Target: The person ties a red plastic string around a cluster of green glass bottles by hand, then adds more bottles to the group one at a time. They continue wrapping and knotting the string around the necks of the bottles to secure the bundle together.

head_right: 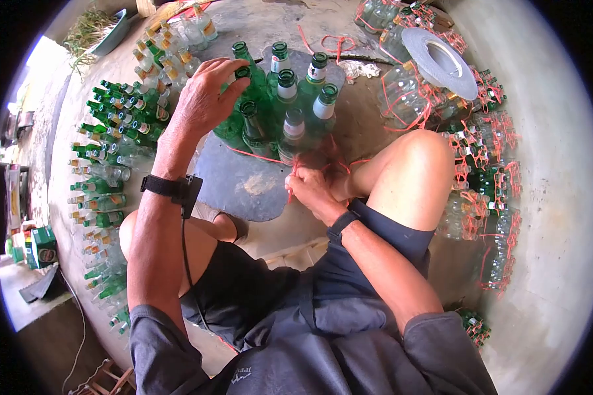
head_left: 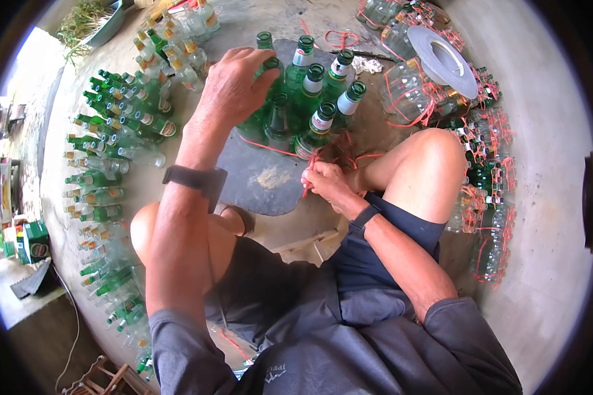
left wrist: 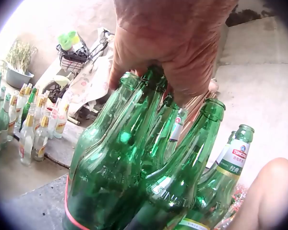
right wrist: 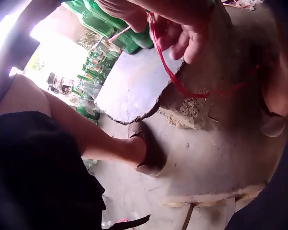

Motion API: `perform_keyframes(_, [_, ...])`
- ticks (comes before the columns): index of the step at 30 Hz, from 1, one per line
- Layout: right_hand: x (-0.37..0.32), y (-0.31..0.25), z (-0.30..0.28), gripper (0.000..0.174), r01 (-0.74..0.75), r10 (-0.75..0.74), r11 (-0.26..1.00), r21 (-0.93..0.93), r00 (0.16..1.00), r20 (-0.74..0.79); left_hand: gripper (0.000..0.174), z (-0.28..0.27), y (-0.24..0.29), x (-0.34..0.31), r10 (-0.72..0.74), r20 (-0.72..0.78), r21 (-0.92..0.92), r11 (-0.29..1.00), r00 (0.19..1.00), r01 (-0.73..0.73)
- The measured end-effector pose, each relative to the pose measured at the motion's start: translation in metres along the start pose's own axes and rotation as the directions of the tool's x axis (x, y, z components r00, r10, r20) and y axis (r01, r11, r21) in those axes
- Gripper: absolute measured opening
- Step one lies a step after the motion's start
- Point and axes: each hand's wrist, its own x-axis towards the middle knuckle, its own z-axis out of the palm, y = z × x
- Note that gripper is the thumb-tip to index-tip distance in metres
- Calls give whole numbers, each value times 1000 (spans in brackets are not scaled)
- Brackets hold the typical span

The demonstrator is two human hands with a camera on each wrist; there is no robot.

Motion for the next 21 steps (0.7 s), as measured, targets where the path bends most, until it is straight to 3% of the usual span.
perform_keyframes(6, [-14,-5,-2,23,-131,121,965,225,991,59,34,-4,1,0,-6,36,8,1000,999,5])
perform_keyframes(10, [-25,-27,-5,23,-213,201,967,137,975,93,34,-4,1,-1,12,29,-8,1000,1000,-11])
perform_keyframes(12, [-27,-25,-4,25,-31,32,999,-29,998,55,34,-6,-1,-2,15,25,-17,1000,1000,-15])
perform_keyframes(16, [-33,-23,-2,27,18,-12,996,-93,998,61,33,-11,4,-4,11,-34,30,999,999,-10])
perform_keyframes(18, [-32,-16,-2,29,144,-134,970,-196,989,64,31,-13,10,-7,73,-101,117,991,992,-61])
perform_keyframes(21, [-29,-10,-6,27,135,-116,969,-205,988,102,25,-26,25,-14,101,-223,135,988,970,-72])
